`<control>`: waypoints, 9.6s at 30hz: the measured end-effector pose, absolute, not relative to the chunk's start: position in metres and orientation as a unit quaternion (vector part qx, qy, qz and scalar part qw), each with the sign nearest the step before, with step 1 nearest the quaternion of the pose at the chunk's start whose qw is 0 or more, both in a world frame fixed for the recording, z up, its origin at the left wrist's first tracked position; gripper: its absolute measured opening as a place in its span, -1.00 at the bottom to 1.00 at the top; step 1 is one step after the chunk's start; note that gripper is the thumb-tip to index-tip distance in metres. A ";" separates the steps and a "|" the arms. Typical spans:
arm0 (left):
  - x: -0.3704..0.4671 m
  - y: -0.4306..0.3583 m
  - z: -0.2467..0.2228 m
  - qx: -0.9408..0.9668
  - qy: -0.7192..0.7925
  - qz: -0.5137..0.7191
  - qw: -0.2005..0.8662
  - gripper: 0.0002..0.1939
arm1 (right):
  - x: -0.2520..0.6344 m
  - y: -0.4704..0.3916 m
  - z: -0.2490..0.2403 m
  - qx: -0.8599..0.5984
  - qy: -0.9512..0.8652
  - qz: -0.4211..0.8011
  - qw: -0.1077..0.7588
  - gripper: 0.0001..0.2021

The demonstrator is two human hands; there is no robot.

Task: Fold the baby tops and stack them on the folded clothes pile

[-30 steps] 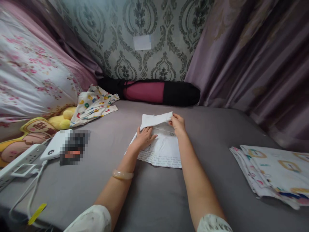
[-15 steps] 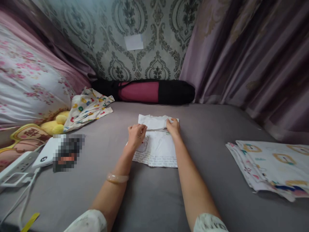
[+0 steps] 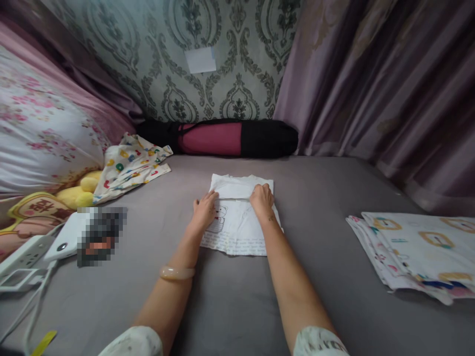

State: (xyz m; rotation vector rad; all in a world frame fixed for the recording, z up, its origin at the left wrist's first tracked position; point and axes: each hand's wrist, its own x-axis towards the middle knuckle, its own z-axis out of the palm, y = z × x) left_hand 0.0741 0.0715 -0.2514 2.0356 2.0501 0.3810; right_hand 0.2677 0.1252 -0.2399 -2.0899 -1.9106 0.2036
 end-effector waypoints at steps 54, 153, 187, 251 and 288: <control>0.056 0.074 -0.240 0.570 0.782 0.168 0.186 -0.54 | 0.120 0.211 -0.276 -0.565 -0.804 0.050 0.177 -0.62; 0.094 0.158 -0.278 0.729 0.672 0.112 0.062 -0.36 | 0.263 0.152 -0.264 -0.667 -0.654 0.147 0.325 -0.59; 0.095 0.148 -0.278 0.777 0.622 0.090 0.025 -0.41 | 0.230 0.136 -0.269 -0.591 -0.796 0.050 0.122 -0.45; 0.078 0.002 -0.259 0.834 0.551 0.014 0.029 -0.38 | 0.256 0.008 -0.260 -0.486 -0.867 0.069 0.080 -0.43; 0.028 0.018 -0.266 0.789 0.610 0.017 0.066 -0.35 | 0.336 0.022 -0.277 -0.588 -0.806 0.044 0.057 -0.37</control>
